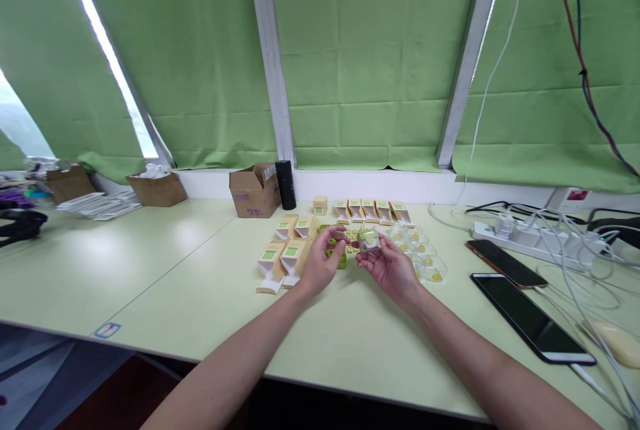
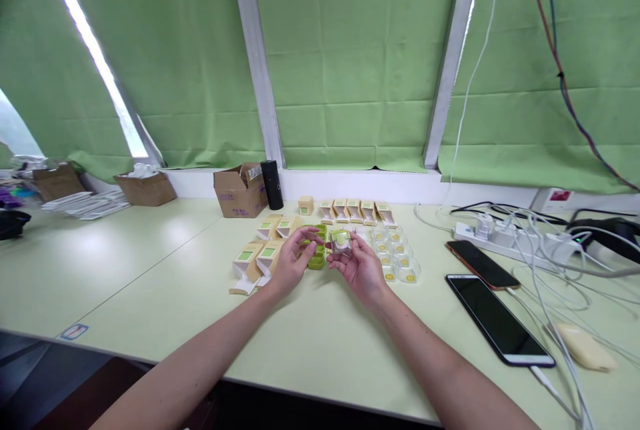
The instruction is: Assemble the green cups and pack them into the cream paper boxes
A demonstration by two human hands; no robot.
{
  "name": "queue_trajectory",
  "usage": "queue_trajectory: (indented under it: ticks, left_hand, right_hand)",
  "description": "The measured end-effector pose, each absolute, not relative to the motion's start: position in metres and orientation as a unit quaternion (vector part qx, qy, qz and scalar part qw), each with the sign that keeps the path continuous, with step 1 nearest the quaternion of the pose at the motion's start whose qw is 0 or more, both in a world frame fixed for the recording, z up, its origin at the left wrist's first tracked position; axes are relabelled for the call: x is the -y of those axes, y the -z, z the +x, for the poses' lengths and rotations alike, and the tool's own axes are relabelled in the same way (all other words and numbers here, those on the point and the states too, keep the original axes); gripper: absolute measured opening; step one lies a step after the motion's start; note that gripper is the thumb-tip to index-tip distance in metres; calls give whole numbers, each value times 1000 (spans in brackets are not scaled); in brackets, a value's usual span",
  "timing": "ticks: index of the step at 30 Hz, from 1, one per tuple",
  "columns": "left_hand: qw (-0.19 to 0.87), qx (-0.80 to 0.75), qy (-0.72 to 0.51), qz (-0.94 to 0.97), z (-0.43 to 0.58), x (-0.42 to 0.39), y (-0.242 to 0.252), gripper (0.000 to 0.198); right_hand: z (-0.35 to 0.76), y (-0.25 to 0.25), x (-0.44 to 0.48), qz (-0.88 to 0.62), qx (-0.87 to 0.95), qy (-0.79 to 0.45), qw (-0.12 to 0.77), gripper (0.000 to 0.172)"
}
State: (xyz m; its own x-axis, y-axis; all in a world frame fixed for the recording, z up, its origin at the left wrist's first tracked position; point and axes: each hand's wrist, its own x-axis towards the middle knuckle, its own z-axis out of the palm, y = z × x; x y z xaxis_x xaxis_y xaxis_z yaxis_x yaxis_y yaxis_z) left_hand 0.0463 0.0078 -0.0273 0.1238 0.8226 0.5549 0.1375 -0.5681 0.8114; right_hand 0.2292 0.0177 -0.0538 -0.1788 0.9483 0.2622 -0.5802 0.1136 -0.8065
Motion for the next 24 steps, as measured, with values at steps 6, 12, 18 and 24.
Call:
queue_trajectory:
  ticks: [6,12,18,24]
  left_hand:
    - [310,-359,-563,676,47,-8,26,36]
    - [317,-370,-555,674,48,-8,25,38]
    - [323,-376,-534,685,48,-9,27,43]
    - [292,-376,-503,721,45,-12,33,58]
  right_hand:
    - [231,57,-21,-206,434,-638,602,35]
    - [231,52,-18,-211,408,-648,607,43]
    - [231,50,-15,-235,418,-607,633,52]
    - [230,49,-13,-272,458,-532,659,67]
